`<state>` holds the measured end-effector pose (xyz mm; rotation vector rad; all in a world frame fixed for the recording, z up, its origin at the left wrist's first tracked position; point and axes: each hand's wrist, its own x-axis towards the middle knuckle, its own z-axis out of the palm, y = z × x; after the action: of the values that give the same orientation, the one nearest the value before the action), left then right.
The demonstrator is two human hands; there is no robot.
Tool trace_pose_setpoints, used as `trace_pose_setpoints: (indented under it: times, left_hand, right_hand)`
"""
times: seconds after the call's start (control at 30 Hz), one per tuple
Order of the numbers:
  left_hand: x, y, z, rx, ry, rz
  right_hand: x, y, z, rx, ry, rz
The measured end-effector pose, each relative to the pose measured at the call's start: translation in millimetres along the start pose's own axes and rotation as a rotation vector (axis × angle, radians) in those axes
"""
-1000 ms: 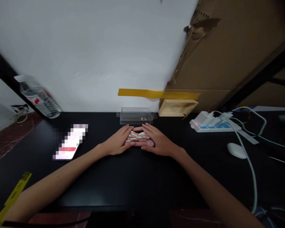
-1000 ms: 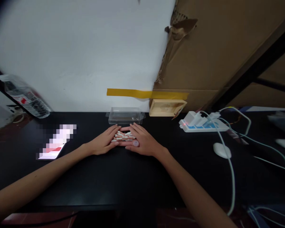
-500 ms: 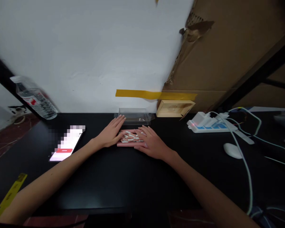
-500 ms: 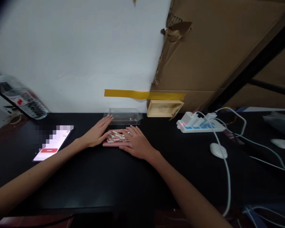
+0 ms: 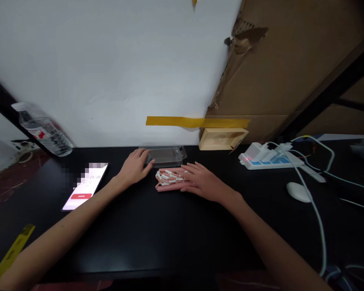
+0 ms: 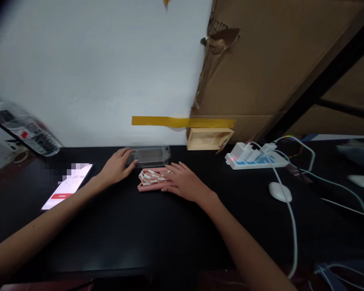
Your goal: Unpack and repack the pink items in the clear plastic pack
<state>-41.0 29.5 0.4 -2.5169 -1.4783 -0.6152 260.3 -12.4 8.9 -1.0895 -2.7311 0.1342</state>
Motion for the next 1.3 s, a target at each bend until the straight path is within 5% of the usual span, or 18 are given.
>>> trace_pose_setpoints:
  times: [0.2,0.37,0.47,0.63,0.93,1.07,1.3]
  left_hand:
    - [0.0,-6.8,5.5,-0.013,-0.186,0.113]
    - [3.0,-6.4,-6.0,-0.039,-0.064,-0.083]
    - [3.3,-10.1,1.6,-0.037,-0.014,-0.071]
    - [3.5,-28.9,12.6,-0.07,-0.262,-0.021]
    - [2.7,-65.4,-20.0,-0.159,-0.429,0.142]
    - [-0.7,-53.9,-19.2,-0.142,-0.47,0.187]
    - [-5.9,-20.9,-8.3,-0.101,-0.346,0.222]
  right_hand:
    - [-14.3,24.1,-13.4,0.124,-0.014,0.054]
    - [-17.1,28.8,-10.6,0.11,0.008,0.098]
    - [-11.6,23.9,-0.7,0.114,0.068,0.072]
    - [-4.6,20.0,11.3,0.077,0.045,0.037]
    - [-9.8,39.7,7.7,0.087,0.032,0.069]
    - [-11.9,47.4,11.0,0.06,0.061,0.144]
    - [-14.2,56.4,11.0,0.108,0.056,0.133]
